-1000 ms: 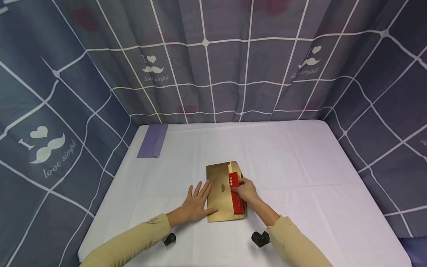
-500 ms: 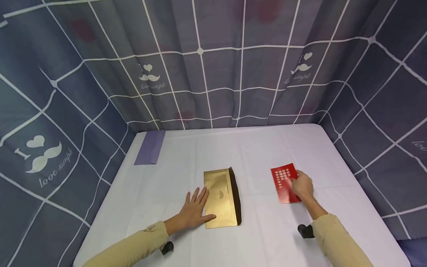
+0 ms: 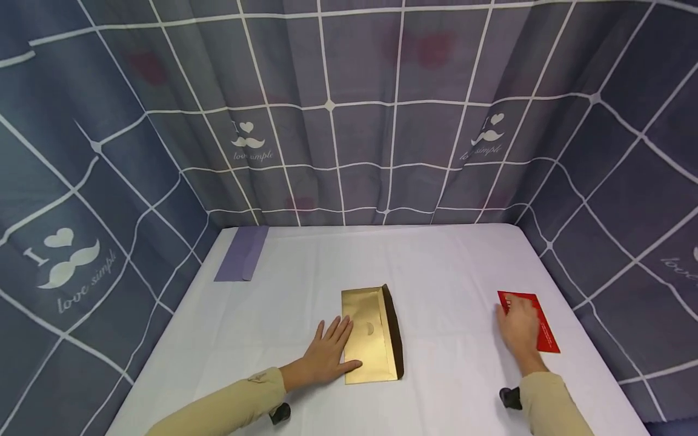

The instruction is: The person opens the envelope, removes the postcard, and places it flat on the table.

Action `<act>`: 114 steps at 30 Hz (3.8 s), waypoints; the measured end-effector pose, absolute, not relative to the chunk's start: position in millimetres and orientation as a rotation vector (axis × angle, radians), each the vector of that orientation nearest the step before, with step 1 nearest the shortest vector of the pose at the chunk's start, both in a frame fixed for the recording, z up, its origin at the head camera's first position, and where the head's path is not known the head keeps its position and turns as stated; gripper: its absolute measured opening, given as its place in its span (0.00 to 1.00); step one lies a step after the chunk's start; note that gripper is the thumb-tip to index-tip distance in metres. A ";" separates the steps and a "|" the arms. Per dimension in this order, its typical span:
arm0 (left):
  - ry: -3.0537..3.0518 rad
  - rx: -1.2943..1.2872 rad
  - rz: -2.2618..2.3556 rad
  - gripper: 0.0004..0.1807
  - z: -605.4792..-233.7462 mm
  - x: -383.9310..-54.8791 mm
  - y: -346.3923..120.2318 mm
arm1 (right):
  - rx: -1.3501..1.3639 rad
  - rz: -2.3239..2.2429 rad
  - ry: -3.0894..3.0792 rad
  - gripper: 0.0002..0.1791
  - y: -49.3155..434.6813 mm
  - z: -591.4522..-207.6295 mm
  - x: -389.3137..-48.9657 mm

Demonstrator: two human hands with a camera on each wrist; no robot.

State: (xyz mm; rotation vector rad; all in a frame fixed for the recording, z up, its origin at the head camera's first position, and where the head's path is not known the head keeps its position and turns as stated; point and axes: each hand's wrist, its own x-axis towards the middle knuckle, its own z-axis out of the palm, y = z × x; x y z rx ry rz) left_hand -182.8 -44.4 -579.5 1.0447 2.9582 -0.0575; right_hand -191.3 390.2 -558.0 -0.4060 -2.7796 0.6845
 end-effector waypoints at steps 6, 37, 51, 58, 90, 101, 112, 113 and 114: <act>2.986 1.177 -0.255 0.48 -576.1 -191.7 -13.0 | 0.050 0.908 -2.944 0.34 270.5 -558.8 -182.6; 2.892 -0.035 0.473 0.45 -558.1 -294.9 -240.1 | -0.087 0.257 -2.644 0.29 383.4 -565.9 -146.5; 2.921 0.847 -0.123 0.45 -545.7 -179.8 -90.9 | 0.437 0.709 -2.505 0.15 227.3 -560.3 -173.3; 2.742 1.156 -0.249 0.48 -536.3 -108.4 -45.5 | 0.592 0.886 -2.686 0.12 150.8 -565.3 -160.5; 2.932 1.075 0.032 0.43 -584.4 -194.7 -99.3 | 0.522 0.242 -2.629 0.11 150.8 -567.5 -160.2; 2.920 1.097 0.134 0.43 -583.2 -194.1 -100.8 | -0.086 1.434 -3.178 0.23 125.1 -525.2 -189.0; 2.906 1.048 0.084 0.41 -581.4 -182.7 -103.3 | -0.562 2.070 -2.907 0.15 111.8 -528.2 -192.6; 2.905 1.052 0.070 0.41 -582.2 -183.0 -103.3 | -0.550 2.081 -2.896 0.15 112.4 -530.7 -192.4; 2.911 1.065 0.066 0.41 -582.4 -183.3 -103.3 | -0.544 2.080 -2.891 0.16 113.4 -533.0 -192.3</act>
